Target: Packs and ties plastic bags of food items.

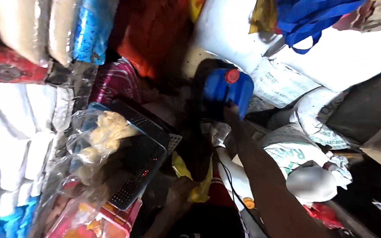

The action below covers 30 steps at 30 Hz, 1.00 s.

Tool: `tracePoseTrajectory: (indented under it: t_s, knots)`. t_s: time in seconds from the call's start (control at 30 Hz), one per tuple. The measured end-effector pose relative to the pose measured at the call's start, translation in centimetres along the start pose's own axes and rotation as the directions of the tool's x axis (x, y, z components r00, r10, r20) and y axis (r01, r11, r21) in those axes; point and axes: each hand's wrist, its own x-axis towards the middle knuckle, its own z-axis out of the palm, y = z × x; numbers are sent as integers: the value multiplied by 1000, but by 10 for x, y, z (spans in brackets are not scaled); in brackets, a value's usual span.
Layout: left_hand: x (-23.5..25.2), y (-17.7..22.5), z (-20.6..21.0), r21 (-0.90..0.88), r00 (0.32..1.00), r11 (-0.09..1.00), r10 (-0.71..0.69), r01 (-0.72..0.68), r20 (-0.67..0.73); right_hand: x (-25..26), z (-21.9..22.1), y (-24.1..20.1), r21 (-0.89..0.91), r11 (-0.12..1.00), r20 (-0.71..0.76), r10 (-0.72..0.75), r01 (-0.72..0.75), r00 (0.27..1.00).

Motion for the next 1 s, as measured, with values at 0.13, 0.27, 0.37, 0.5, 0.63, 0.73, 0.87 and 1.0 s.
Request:
tracePoseTrajectory:
  t_s: [0.13,0.27,0.37,0.5,0.63,0.73,0.87,1.0]
  knots:
    - [-11,-18,3,6,998,1000,-20,20,64,34,9,52,28,998,251,40,-48,967]
    - [-9,-25,6,2,995,999,-47,47,92,43,-5,58,-211,972,343,-24,102,939]
    - [-3,-22,6,13,998,998,-55,54,33,53,-15,77,-343,924,399,-18,168,917]
    - [10,-22,10,-1,998,999,-52,52,-18,64,-29,107,-419,884,407,-21,208,913]
    - [39,-19,21,13,997,999,-46,46,66,77,-40,122,-433,885,396,15,172,918]
    - [77,-7,31,89,965,996,-50,28,257,67,-45,114,-365,916,316,-44,165,948]
    - [133,12,52,226,890,973,-142,45,433,-8,-71,80,166,981,508,-175,104,843]
    - [169,25,67,318,851,940,-267,125,452,-65,-81,93,510,834,785,-351,-211,510]
